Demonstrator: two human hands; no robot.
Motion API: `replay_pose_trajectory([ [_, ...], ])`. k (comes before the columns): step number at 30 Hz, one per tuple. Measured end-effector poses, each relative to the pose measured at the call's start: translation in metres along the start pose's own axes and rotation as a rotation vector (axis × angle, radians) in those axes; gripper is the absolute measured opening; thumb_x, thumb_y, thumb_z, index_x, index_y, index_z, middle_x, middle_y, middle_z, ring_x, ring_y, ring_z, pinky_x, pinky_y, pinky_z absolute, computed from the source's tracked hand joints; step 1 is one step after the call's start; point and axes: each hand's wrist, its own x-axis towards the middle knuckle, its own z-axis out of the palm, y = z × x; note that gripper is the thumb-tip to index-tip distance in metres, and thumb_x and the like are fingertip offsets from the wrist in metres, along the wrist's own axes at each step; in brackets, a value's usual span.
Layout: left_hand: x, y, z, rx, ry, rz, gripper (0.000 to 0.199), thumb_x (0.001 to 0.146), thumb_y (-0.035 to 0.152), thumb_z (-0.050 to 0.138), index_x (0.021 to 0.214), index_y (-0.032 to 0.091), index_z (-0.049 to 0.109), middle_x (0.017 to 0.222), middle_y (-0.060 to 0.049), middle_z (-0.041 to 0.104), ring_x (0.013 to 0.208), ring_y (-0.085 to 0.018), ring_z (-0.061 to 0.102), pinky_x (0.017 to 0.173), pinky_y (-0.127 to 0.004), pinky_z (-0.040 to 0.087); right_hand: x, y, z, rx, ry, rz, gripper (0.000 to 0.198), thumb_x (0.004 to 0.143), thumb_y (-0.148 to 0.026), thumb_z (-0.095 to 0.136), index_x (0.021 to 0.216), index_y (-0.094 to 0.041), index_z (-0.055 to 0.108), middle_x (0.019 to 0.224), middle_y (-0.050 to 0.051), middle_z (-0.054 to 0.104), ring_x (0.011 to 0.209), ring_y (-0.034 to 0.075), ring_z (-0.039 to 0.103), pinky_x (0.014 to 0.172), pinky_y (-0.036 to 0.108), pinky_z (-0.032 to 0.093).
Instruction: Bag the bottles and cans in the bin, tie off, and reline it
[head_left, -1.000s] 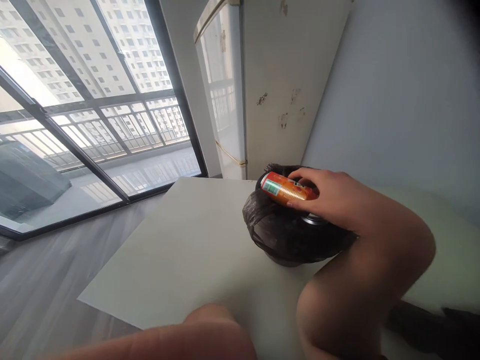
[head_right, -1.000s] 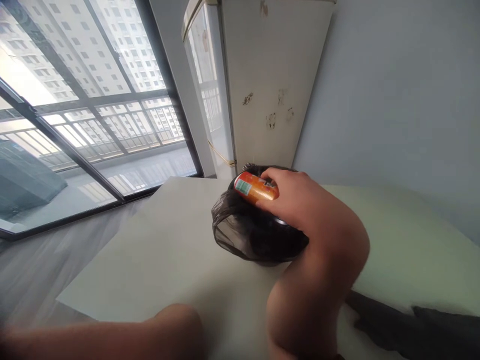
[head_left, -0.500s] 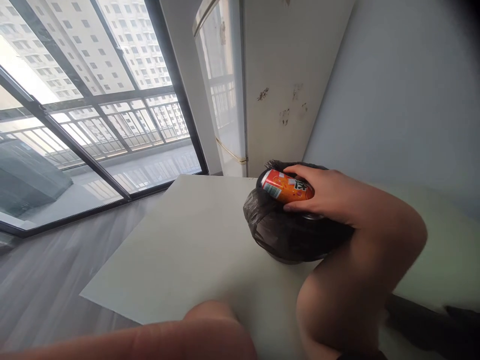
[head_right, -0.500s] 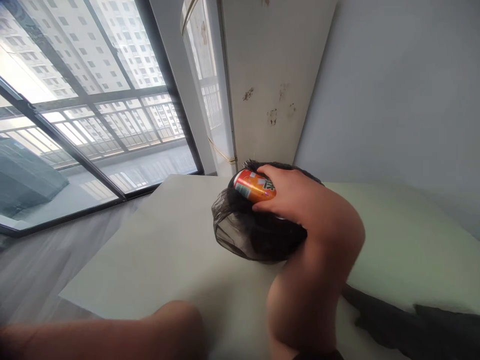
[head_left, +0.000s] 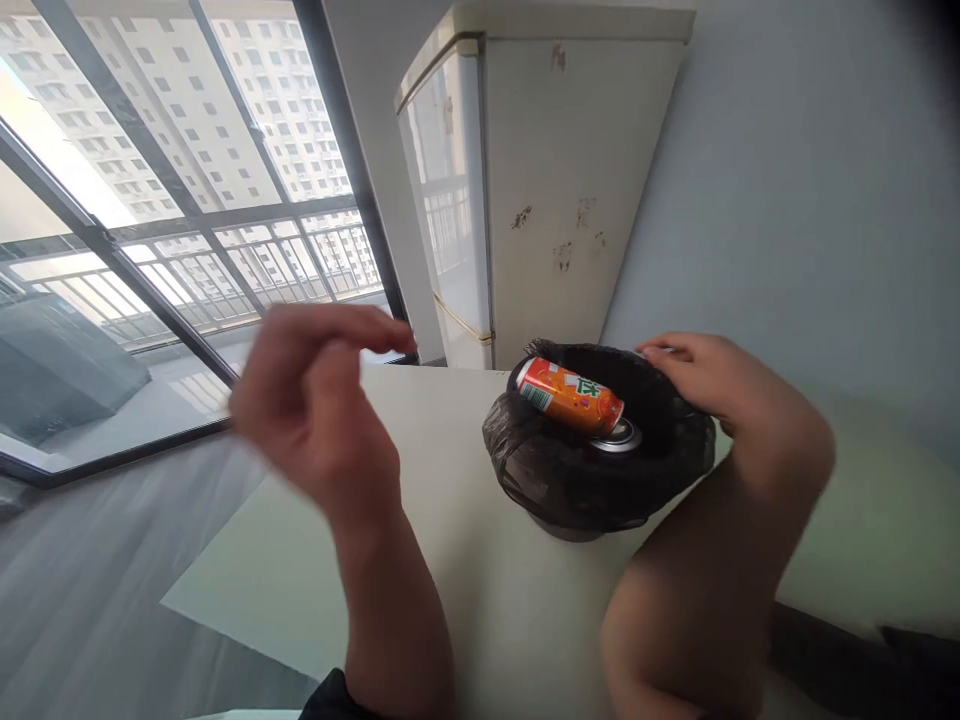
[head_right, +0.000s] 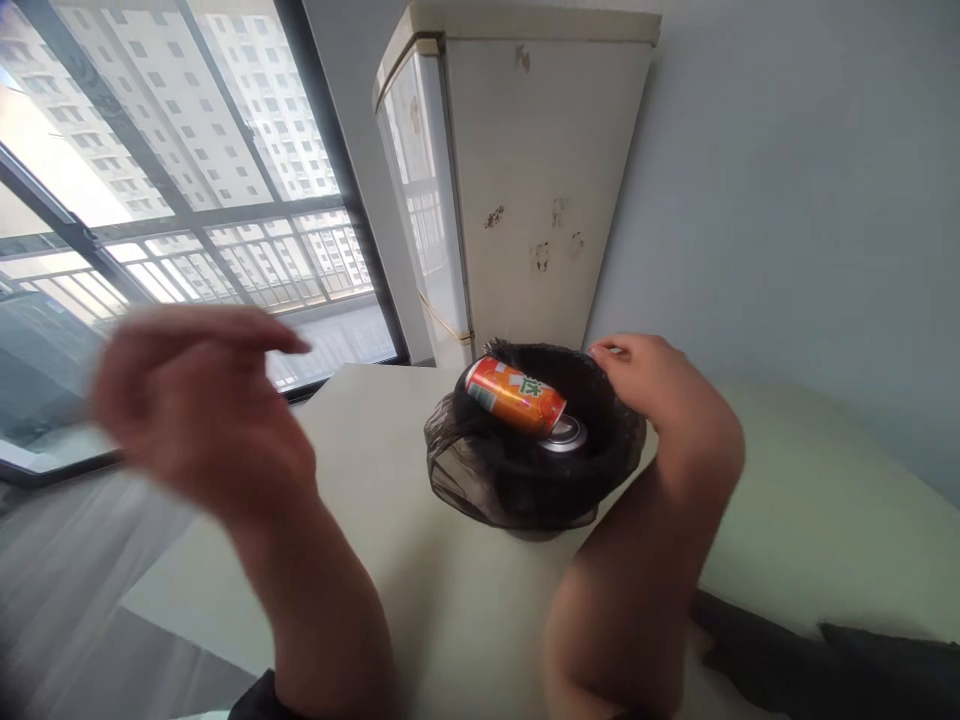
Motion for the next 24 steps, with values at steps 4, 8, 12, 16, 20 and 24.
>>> replay_pose_trajectory([
  [4, 0.023, -0.075, 0.005, 0.195, -0.376, -0.463, 0.026, 0.098, 0.038, 0.054, 0.089, 0.021, 0.072, 0.101, -0.007, 0.076, 0.095, -0.023, 0.071, 0.086, -0.038, 0.055, 0.009, 0.002, 0.007, 0.227, -0.255, 0.072, 0.058, 0.102, -0.066, 0.040, 0.103, -0.019, 0.073, 0.113, 0.015, 0.077, 0.098, 0.027, 0.072, 0.085, 0.035, 0.050],
  [8, 0.019, -0.132, 0.015, 0.210, -0.779, -0.886, 0.055, 0.092, 0.069, 0.059, 0.113, 0.020, 0.072, 0.122, -0.013, 0.075, 0.106, -0.029, 0.071, 0.090, -0.041, 0.054, 0.015, 0.001, 0.013, 0.285, -0.284, 0.113, 0.055, 0.098, -0.070, 0.048, 0.094, -0.022, 0.074, 0.098, 0.009, 0.078, 0.085, 0.026, 0.073, 0.078, 0.034, 0.053],
  [12, 0.008, -0.127, 0.028, 0.096, -1.170, -0.878, 0.064, 0.090, 0.076, 0.057, 0.113, 0.019, 0.075, 0.112, -0.010, 0.076, 0.095, -0.024, 0.068, 0.088, -0.035, 0.052, 0.017, 0.000, 0.014, 0.291, -0.279, 0.025, 0.050, 0.096, -0.066, 0.054, 0.083, -0.021, 0.070, 0.090, 0.005, 0.077, 0.077, 0.024, 0.068, 0.069, 0.032, 0.050],
  [16, 0.006, -0.111, 0.037, 0.134, -1.200, -0.759, 0.057, 0.093, 0.071, 0.054, 0.095, 0.018, 0.074, 0.097, -0.005, 0.072, 0.084, -0.019, 0.060, 0.078, -0.030, 0.050, 0.023, -0.001, 0.017, 0.259, -0.218, -0.039, 0.042, 0.096, -0.058, 0.057, 0.083, -0.020, 0.069, 0.085, 0.002, 0.074, 0.075, 0.021, 0.064, 0.066, 0.030, 0.046],
  [20, 0.006, -0.109, 0.045, 0.203, -1.063, -0.572, 0.042, 0.096, 0.054, 0.055, 0.080, 0.017, 0.067, 0.083, -0.003, 0.064, 0.078, -0.017, 0.056, 0.072, -0.029, 0.046, 0.036, -0.005, 0.025, 0.204, -0.173, -0.083, 0.035, 0.096, -0.053, 0.057, 0.090, -0.021, 0.071, 0.083, 0.001, 0.072, 0.075, 0.019, 0.063, 0.066, 0.030, 0.043],
  [24, 0.004, -0.108, 0.052, 0.226, -0.941, -0.532, 0.039, 0.096, 0.052, 0.056, 0.088, 0.017, 0.070, 0.086, -0.005, 0.069, 0.082, -0.020, 0.061, 0.075, -0.032, 0.047, 0.043, -0.015, 0.035, 0.177, -0.163, -0.136, 0.033, 0.098, -0.048, 0.055, 0.086, -0.021, 0.069, 0.079, 0.000, 0.069, 0.074, 0.018, 0.061, 0.067, 0.030, 0.042],
])
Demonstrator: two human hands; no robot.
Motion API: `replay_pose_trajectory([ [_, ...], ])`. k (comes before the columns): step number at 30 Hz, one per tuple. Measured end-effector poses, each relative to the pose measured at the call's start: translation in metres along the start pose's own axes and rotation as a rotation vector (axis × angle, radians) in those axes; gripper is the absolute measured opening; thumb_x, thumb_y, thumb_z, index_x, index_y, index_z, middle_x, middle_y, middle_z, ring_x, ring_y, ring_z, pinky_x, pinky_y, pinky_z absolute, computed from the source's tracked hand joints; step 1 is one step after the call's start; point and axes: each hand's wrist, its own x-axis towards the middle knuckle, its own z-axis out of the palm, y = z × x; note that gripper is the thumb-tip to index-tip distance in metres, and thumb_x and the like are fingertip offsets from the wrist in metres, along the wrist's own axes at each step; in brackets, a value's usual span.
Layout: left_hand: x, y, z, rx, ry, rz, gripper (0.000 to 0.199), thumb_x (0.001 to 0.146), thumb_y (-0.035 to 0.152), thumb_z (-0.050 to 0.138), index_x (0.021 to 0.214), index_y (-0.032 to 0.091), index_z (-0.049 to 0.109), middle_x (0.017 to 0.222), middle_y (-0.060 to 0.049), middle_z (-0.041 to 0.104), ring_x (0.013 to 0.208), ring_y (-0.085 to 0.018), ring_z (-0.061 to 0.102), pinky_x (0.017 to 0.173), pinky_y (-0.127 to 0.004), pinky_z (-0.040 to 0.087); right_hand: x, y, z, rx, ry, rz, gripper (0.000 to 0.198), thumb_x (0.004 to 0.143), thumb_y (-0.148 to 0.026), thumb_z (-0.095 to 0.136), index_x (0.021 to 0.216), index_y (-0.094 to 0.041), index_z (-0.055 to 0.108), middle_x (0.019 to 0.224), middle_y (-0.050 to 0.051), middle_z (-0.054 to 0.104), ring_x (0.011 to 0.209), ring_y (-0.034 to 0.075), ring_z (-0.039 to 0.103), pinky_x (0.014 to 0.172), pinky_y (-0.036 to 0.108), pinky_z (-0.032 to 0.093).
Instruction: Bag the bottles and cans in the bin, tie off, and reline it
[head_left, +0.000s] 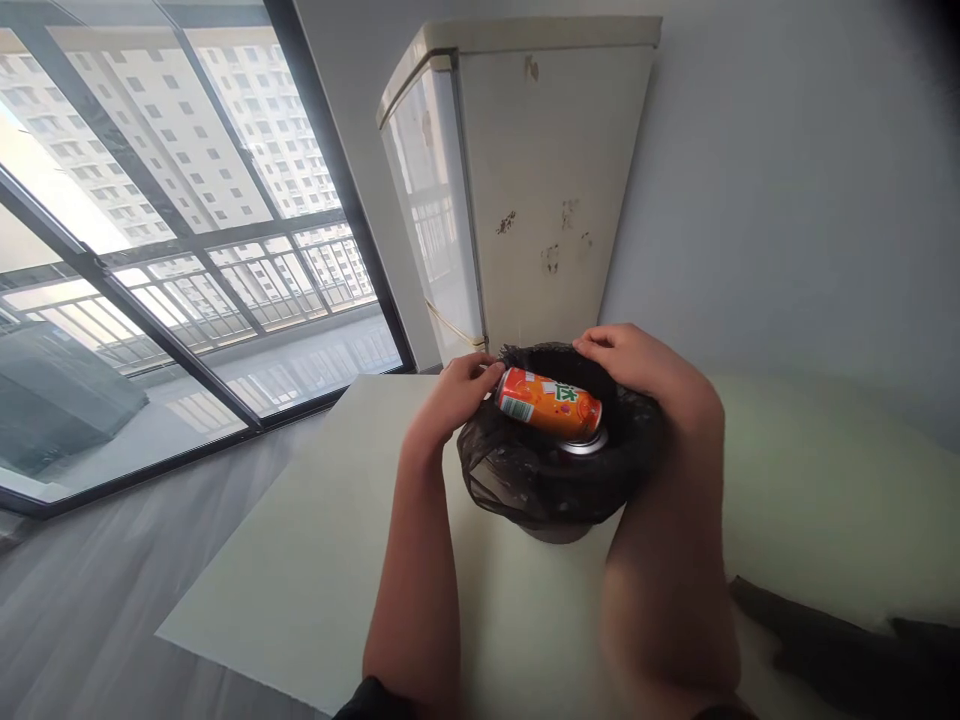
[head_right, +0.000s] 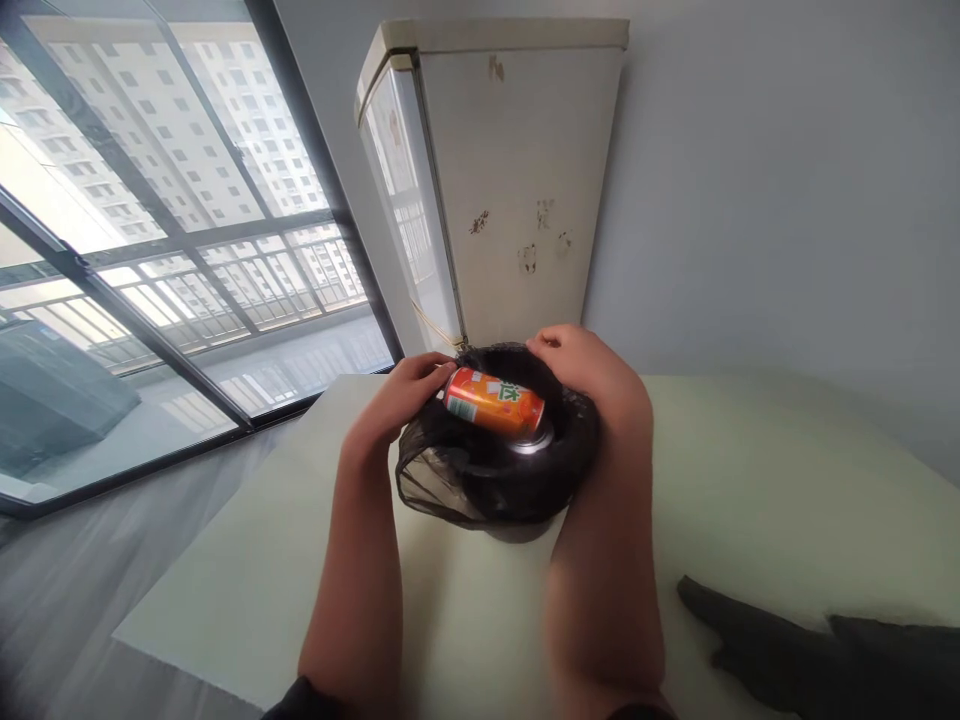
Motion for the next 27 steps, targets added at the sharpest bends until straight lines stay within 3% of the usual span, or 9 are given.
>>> replay_pose_trajectory([
  [6, -0.007, 0.010, -0.001, -0.024, 0.088, -0.023, 0.052, 0.098, 0.066, 0.052, 0.091, 0.020, 0.073, 0.093, -0.008, 0.075, 0.101, -0.028, 0.068, 0.092, -0.038, 0.052, 0.007, -0.014, 0.012, -0.019, 0.052, 0.011, 0.031, 0.100, -0.042, 0.057, 0.080, -0.020, 0.068, 0.077, 0.000, 0.068, 0.070, 0.015, 0.056, 0.065, 0.029, 0.037],
  [13, -0.036, 0.025, -0.012, 0.257, 0.028, 0.068, 0.042, 0.092, 0.050, 0.066, 0.123, 0.023, 0.074, 0.112, -0.010, 0.077, 0.103, -0.030, 0.069, 0.087, -0.038, 0.054, 0.006, -0.022, 0.019, 0.015, 0.169, 0.062, 0.024, 0.092, -0.043, 0.069, 0.079, -0.023, 0.074, 0.079, 0.002, 0.071, 0.071, 0.017, 0.059, 0.068, 0.030, 0.041],
  [17, -0.047, 0.033, -0.023, 0.505, 0.001, -0.016, 0.022, 0.091, 0.034, 0.061, 0.098, 0.026, 0.080, 0.091, -0.005, 0.076, 0.084, -0.024, 0.067, 0.075, -0.036, 0.049, 0.002, -0.020, 0.016, 0.047, 0.274, 0.063, 0.018, 0.086, -0.039, 0.075, 0.080, -0.022, 0.076, 0.080, 0.004, 0.073, 0.071, 0.018, 0.060, 0.067, 0.031, 0.043],
  [20, -0.049, 0.038, -0.027, 0.558, -0.001, -0.068, 0.020, 0.091, 0.028, 0.059, 0.085, 0.024, 0.077, 0.080, -0.002, 0.073, 0.075, -0.021, 0.064, 0.071, -0.035, 0.046, -0.002, -0.018, 0.010, 0.007, 0.238, 0.067, 0.019, 0.087, -0.040, 0.074, 0.081, -0.023, 0.077, 0.082, 0.003, 0.073, 0.073, 0.018, 0.061, 0.067, 0.031, 0.042],
  [27, -0.043, 0.039, -0.026, 0.503, 0.136, -0.106, 0.021, 0.096, 0.027, 0.055, 0.085, 0.022, 0.073, 0.095, -0.003, 0.077, 0.086, -0.021, 0.067, 0.075, -0.034, 0.047, -0.017, -0.016, -0.006, -0.094, 0.114, 0.046, 0.026, 0.085, -0.048, 0.074, 0.084, -0.022, 0.077, 0.083, 0.004, 0.072, 0.068, 0.018, 0.060, 0.061, 0.031, 0.041],
])
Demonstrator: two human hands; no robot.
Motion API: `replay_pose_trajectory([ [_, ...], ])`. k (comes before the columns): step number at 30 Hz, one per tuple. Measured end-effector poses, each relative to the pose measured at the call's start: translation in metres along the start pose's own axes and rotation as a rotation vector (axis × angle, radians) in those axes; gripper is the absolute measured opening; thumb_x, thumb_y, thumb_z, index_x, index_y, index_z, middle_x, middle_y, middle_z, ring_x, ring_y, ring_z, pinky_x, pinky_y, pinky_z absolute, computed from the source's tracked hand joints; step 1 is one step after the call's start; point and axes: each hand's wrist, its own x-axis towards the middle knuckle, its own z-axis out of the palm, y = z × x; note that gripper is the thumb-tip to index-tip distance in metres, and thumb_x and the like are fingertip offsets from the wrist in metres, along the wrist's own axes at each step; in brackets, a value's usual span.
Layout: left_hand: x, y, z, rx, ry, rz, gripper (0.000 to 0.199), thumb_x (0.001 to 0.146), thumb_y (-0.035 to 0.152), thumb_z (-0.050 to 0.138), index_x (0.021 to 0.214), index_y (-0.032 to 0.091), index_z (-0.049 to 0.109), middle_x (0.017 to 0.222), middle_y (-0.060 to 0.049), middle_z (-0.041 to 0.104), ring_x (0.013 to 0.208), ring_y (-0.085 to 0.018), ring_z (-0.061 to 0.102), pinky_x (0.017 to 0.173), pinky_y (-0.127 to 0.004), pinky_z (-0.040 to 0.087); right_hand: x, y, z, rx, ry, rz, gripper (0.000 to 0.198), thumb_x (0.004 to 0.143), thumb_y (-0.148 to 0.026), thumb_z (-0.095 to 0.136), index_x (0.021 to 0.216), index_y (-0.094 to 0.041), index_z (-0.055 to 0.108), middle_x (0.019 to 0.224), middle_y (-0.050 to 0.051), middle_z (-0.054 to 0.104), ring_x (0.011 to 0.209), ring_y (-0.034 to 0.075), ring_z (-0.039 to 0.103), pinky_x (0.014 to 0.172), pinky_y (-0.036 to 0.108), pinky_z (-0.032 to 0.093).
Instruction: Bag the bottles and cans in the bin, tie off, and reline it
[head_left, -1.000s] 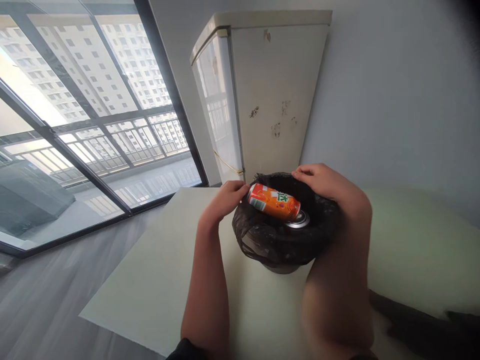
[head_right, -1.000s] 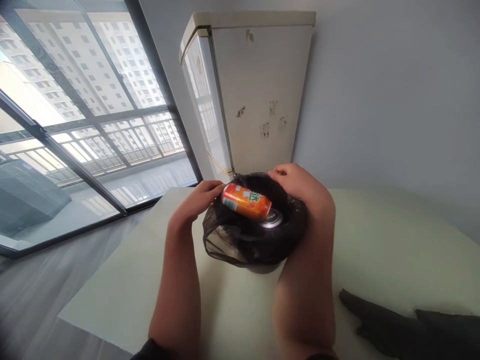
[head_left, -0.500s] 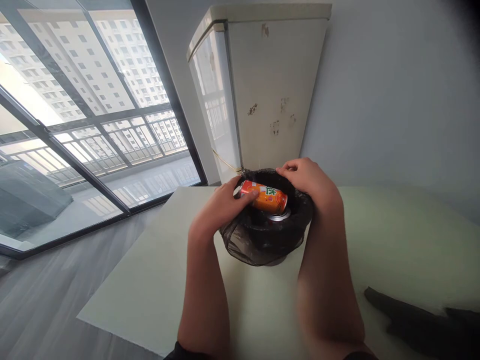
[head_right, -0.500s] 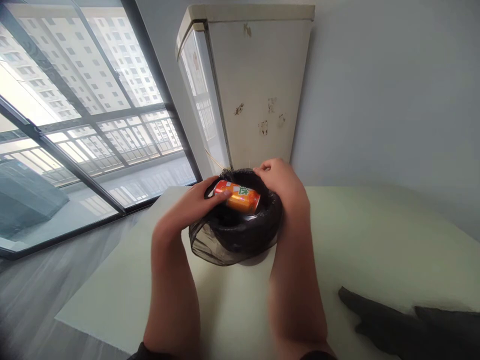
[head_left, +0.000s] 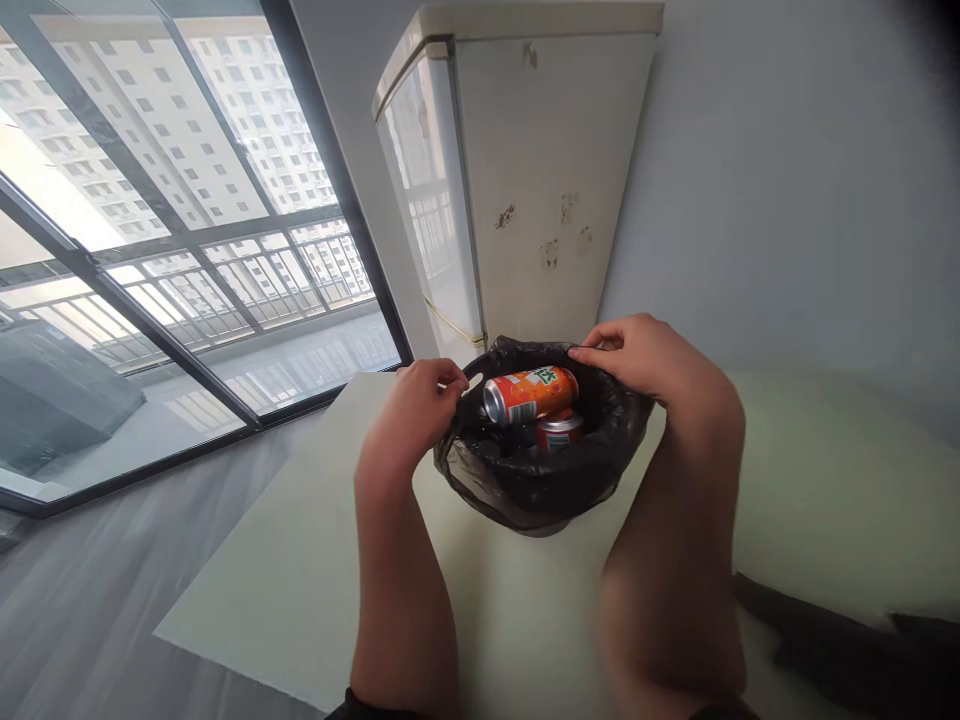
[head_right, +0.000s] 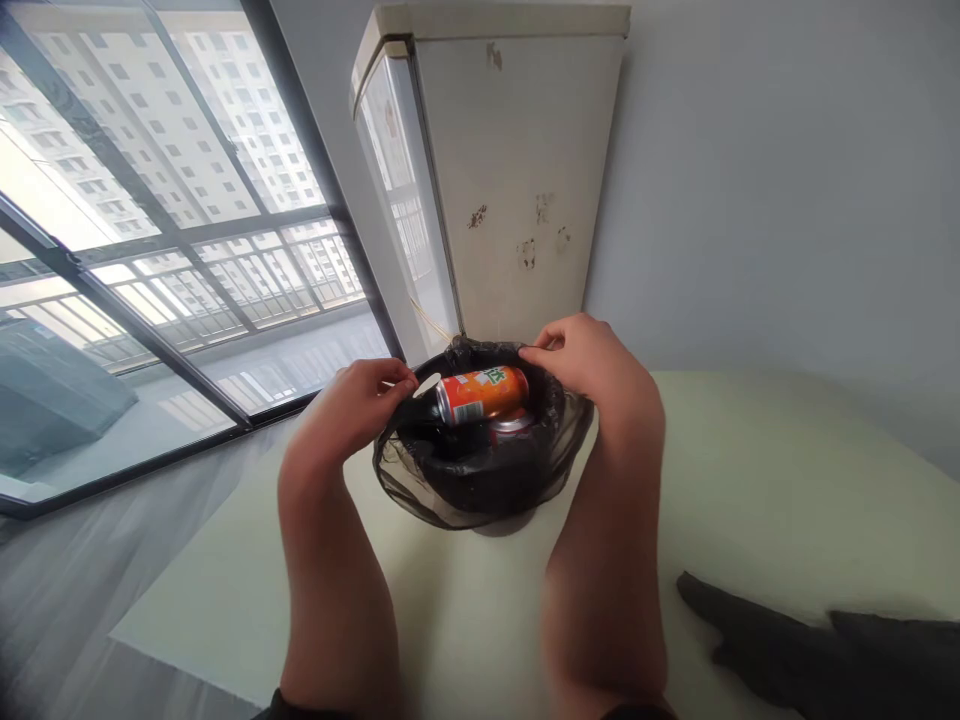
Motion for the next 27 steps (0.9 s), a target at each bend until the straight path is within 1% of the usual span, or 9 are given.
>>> replay_pose_trajectory([
  [3, -0.003, -0.002, 0.000, -0.023, 0.005, -0.015, 0.024, 0.096, 0.041, 0.060, 0.092, 0.023, 0.075, 0.103, -0.005, 0.077, 0.091, -0.023, 0.068, 0.079, -0.036, 0.049, -0.005, -0.002, -0.002, -0.033, 0.082, -0.033, 0.017, 0.082, -0.039, 0.076, 0.077, -0.022, 0.075, 0.080, 0.005, 0.070, 0.070, 0.019, 0.059, 0.061, 0.032, 0.042],
  [7, -0.014, -0.008, -0.003, 0.004, -0.061, -0.012, 0.048, 0.090, 0.061, 0.065, 0.122, 0.026, 0.071, 0.100, -0.009, 0.075, 0.091, -0.029, 0.069, 0.070, -0.035, 0.050, -0.007, -0.007, 0.000, 0.008, 0.193, -0.128, 0.014, 0.085, -0.035, 0.073, 0.078, -0.023, 0.073, 0.079, 0.005, 0.069, 0.074, 0.021, 0.059, 0.067, 0.033, 0.043],
  [11, -0.024, -0.011, -0.010, -0.087, -0.112, 0.044, 0.058, 0.089, 0.054, 0.068, 0.141, 0.027, 0.062, 0.079, -0.005, 0.072, 0.069, -0.025, 0.067, 0.058, -0.032, 0.047, -0.006, -0.011, 0.001, 0.035, 0.257, -0.149, 0.018, 0.093, -0.035, 0.066, 0.081, -0.023, 0.069, 0.076, 0.004, 0.067, 0.074, 0.021, 0.056, 0.070, 0.034, 0.041],
  [13, -0.026, -0.010, -0.014, -0.226, -0.096, 0.092, 0.051, 0.090, 0.044, 0.069, 0.137, 0.027, 0.064, 0.067, -0.001, 0.068, 0.055, -0.020, 0.061, 0.051, -0.029, 0.043, -0.006, -0.010, 0.001, 0.037, 0.215, -0.126, 0.021, 0.096, -0.035, 0.061, 0.080, -0.023, 0.066, 0.075, 0.003, 0.065, 0.072, 0.020, 0.055, 0.068, 0.033, 0.039],
  [15, -0.024, -0.009, -0.016, -0.377, -0.015, 0.115, 0.036, 0.090, 0.037, 0.069, 0.124, 0.027, 0.071, 0.061, 0.001, 0.064, 0.047, -0.016, 0.055, 0.046, -0.027, 0.039, -0.005, -0.007, 0.000, 0.013, 0.173, -0.099, 0.025, 0.098, -0.035, 0.057, 0.077, -0.023, 0.062, 0.073, 0.003, 0.063, 0.070, 0.019, 0.052, 0.067, 0.033, 0.037],
  [18, -0.017, -0.006, -0.015, -0.592, 0.147, 0.120, 0.019, 0.089, 0.034, 0.072, 0.105, 0.024, 0.075, 0.059, 0.001, 0.062, 0.046, -0.014, 0.055, 0.044, -0.025, 0.041, -0.004, -0.002, -0.002, -0.036, 0.188, -0.055, 0.033, 0.100, -0.038, 0.053, 0.071, -0.022, 0.052, 0.069, 0.003, 0.057, 0.067, 0.019, 0.047, 0.064, 0.033, 0.034],
  [21, -0.008, -0.007, -0.012, -0.849, 0.200, 0.121, 0.017, 0.088, 0.035, 0.076, 0.100, 0.023, 0.074, 0.059, 0.002, 0.061, 0.048, -0.014, 0.059, 0.045, -0.024, 0.046, -0.005, 0.001, -0.005, -0.002, 0.180, -0.004, 0.035, 0.099, -0.045, 0.054, 0.072, -0.023, 0.051, 0.066, 0.003, 0.054, 0.063, 0.019, 0.047, 0.061, 0.033, 0.034],
  [24, 0.000, -0.013, -0.011, -1.063, 0.256, 0.102, 0.019, 0.087, 0.035, 0.079, 0.100, 0.023, 0.073, 0.063, 0.002, 0.062, 0.050, -0.012, 0.060, 0.047, -0.022, 0.049, -0.013, 0.002, -0.011, 0.225, 0.068, -0.015, 0.029, 0.093, -0.053, 0.062, 0.087, -0.025, 0.061, 0.066, 0.002, 0.058, 0.059, 0.019, 0.050, 0.057, 0.034, 0.036],
  [27, 0.010, -0.023, -0.009, -1.201, 0.373, 0.125, 0.018, 0.086, 0.034, 0.081, 0.097, 0.022, 0.075, 0.077, 0.000, 0.068, 0.066, -0.012, 0.069, 0.062, -0.021, 0.057, -0.026, 0.002, -0.019, 0.555, -0.080, -0.149, 0.034, 0.086, -0.057, 0.074, 0.099, -0.028, 0.065, 0.069, 0.001, 0.063, 0.060, 0.020, 0.052, 0.056, 0.034, 0.040],
])
